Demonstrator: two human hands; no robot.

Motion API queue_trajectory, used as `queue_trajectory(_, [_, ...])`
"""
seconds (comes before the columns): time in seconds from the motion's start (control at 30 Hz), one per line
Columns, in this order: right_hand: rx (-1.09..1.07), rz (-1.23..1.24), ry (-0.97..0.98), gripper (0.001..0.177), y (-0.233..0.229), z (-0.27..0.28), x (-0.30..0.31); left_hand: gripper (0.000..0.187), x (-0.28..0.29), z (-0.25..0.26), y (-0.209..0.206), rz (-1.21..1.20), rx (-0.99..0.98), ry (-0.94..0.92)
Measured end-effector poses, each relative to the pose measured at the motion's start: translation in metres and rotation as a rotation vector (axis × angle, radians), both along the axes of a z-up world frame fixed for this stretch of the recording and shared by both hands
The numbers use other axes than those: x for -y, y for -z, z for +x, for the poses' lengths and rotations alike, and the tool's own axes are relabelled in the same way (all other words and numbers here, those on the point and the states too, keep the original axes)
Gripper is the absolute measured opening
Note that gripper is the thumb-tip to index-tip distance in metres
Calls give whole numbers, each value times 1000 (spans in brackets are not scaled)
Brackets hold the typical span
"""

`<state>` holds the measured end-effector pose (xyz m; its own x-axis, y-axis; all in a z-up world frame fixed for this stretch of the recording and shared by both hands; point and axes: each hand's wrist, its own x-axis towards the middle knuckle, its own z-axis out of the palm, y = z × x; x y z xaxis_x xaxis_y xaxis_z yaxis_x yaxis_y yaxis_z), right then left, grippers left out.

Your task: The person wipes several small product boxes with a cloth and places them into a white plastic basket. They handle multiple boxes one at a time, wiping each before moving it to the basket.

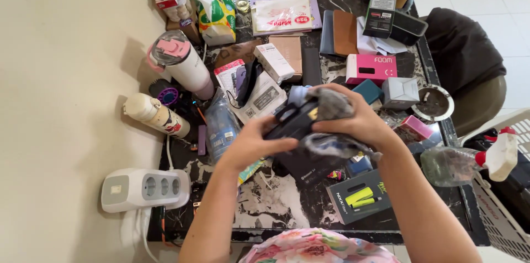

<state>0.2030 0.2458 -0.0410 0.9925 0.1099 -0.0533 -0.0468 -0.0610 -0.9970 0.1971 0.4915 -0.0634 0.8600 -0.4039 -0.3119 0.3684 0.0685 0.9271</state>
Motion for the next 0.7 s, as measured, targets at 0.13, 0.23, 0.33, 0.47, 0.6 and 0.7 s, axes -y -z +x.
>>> queue_trajectory(0.13, [125,-140,-14,60,-21,12,-6,28,17,0,-7,124,235,-70])
queue_trajectory(0.23, [92,-127,156,53,-12,11,0,29,20,0,11,38,160,-314])
queue_trajectory(0.33, [68,32,436,55,-6,-16,-51,39,44,-6,17,-155,17,-644])
queue_trajectory(0.47, [111,164,635,35,45,-47,-81,40,63,-20,-6,-353,-56,-914])
queue_trajectory(0.6, [82,118,465,52,24,-6,-25,31,32,-23,64,-75,22,-677])
queue_trajectory(0.7, [-88,62,367,58,22,11,-7,32,46,-38,54,-25,136,-503])
